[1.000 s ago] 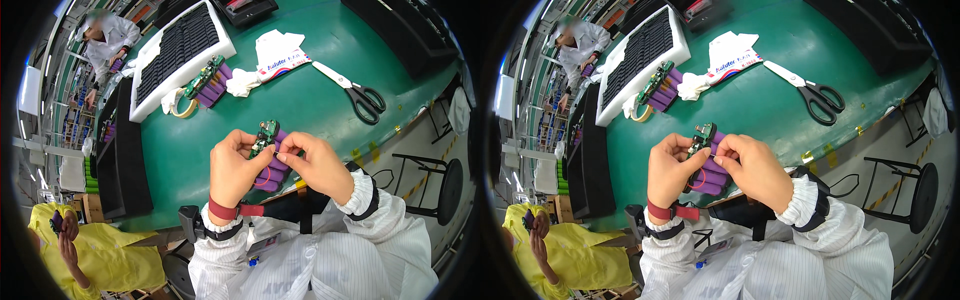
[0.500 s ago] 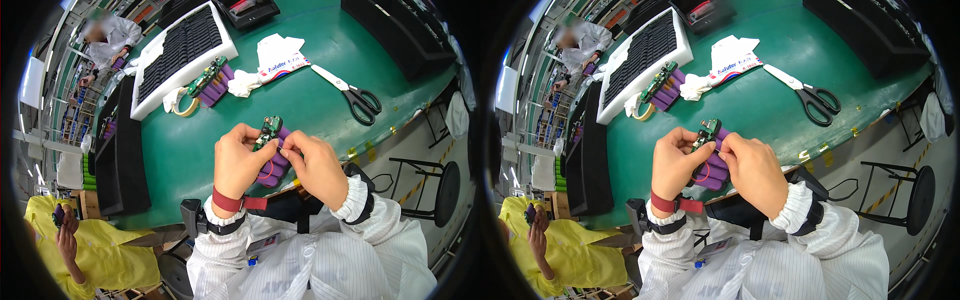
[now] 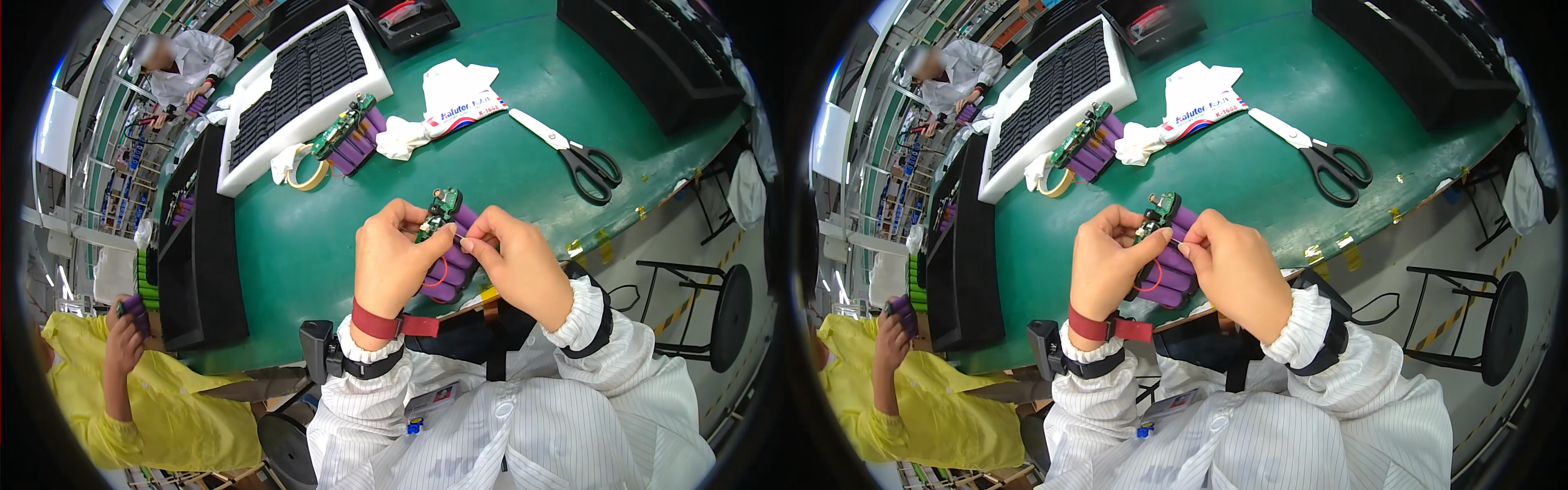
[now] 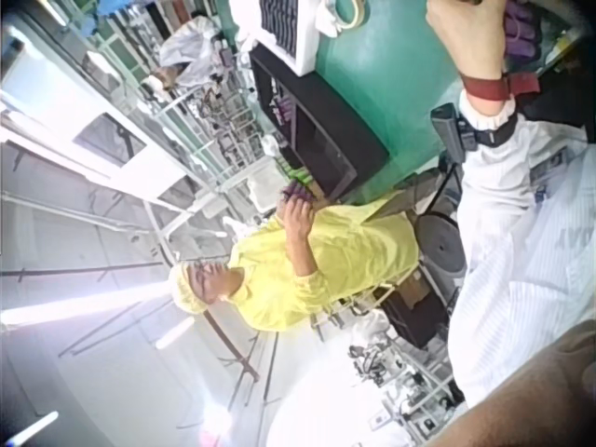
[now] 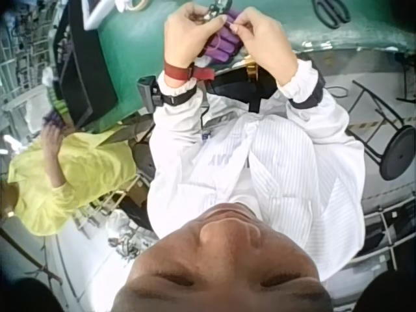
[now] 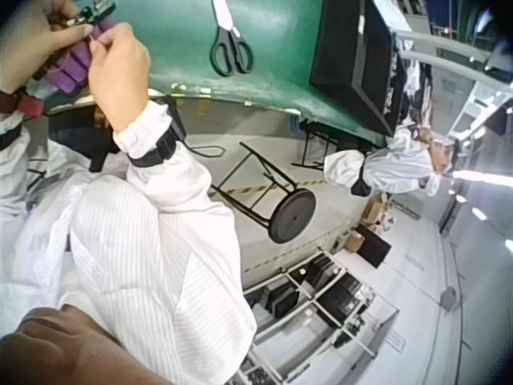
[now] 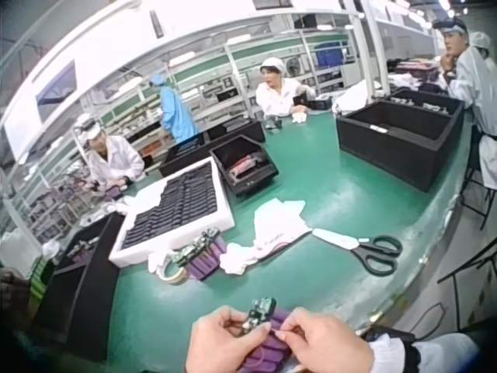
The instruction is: Assembling electronic components by attaching a PCB to a battery pack and securing it with tape.
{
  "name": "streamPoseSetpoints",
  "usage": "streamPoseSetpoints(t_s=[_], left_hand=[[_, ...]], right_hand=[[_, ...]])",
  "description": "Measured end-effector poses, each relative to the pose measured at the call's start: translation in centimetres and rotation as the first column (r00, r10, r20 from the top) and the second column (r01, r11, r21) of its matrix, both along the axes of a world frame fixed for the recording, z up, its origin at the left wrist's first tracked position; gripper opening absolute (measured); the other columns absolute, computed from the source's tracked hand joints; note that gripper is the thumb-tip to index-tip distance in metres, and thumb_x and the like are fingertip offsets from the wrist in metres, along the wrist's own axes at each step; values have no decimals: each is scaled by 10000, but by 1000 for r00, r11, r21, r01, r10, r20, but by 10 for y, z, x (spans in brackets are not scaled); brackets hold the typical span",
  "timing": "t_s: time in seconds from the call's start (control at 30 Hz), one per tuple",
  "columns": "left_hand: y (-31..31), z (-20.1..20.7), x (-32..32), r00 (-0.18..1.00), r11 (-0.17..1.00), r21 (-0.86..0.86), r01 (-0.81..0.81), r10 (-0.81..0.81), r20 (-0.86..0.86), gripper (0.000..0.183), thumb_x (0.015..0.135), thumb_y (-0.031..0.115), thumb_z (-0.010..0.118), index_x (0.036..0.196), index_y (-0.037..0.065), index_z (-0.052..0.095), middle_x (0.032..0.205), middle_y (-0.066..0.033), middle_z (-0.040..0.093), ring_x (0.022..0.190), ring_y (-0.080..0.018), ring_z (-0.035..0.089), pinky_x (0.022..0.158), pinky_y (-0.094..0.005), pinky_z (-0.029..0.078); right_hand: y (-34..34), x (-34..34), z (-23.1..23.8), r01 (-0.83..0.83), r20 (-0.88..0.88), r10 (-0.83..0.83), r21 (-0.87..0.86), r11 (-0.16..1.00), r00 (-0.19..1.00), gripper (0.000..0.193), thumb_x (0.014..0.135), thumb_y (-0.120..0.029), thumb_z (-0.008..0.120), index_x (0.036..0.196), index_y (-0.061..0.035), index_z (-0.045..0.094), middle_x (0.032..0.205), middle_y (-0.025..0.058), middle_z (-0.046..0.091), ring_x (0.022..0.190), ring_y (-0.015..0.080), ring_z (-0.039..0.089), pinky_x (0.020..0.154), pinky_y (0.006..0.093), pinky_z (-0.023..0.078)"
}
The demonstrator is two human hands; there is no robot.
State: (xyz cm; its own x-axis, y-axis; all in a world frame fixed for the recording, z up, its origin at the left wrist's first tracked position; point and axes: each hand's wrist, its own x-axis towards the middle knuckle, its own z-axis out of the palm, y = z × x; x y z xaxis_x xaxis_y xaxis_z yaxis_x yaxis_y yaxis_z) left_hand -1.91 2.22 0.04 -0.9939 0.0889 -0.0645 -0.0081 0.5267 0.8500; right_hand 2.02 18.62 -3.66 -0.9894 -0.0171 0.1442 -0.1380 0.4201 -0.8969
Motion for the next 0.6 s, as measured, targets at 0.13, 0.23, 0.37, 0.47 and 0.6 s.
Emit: streamPoseSetpoints(t_s=[0.13,0.23,0.37,0.47,0.6], left_hand=[[0,1,-1,1000,1000,3,-7,7,1,264,764,108,801,847,-69,624,709,-36,637,611,-42,536,519,-198,413],[-2,-2,-1,1000,1000,11,-10,10,-2,267,769,113,802,845,-63,617,706,-28,628,611,-39,528,520,-196,408],[-4,-4,-2,1000,999,46,-22,23,-16,305,741,149,810,834,-89,643,693,-106,683,606,-89,607,537,-252,483],[-1,-1,-1,1000,998,54,-20,20,11,278,758,128,806,844,-69,628,705,-59,654,606,-58,561,525,-218,436],[-2,-2,-3,999,998,66,-17,15,36,249,778,102,800,842,-44,609,712,-9,620,603,-26,512,509,-183,384]], right_hand=[[6,-6,-6,-6,268,124,-399,917,955,123,861,-68,690,931,3,617,766,69,654,722,147,610,669,304,496],[6,-6,-5,61,344,207,-629,775,916,159,854,-63,707,969,27,642,828,37,659,755,97,591,704,258,500],[3,-6,-4,-16,296,185,-492,870,937,196,844,-48,716,1010,34,652,869,48,674,812,96,598,733,252,500],[-1,-6,7,-27,258,106,-291,956,960,169,831,-46,706,972,25,647,884,87,676,816,175,621,716,295,502],[-9,-4,-9,3,-158,-8,-33,999,987,119,801,-38,689,894,-9,621,834,120,646,793,283,611,689,365,492]])
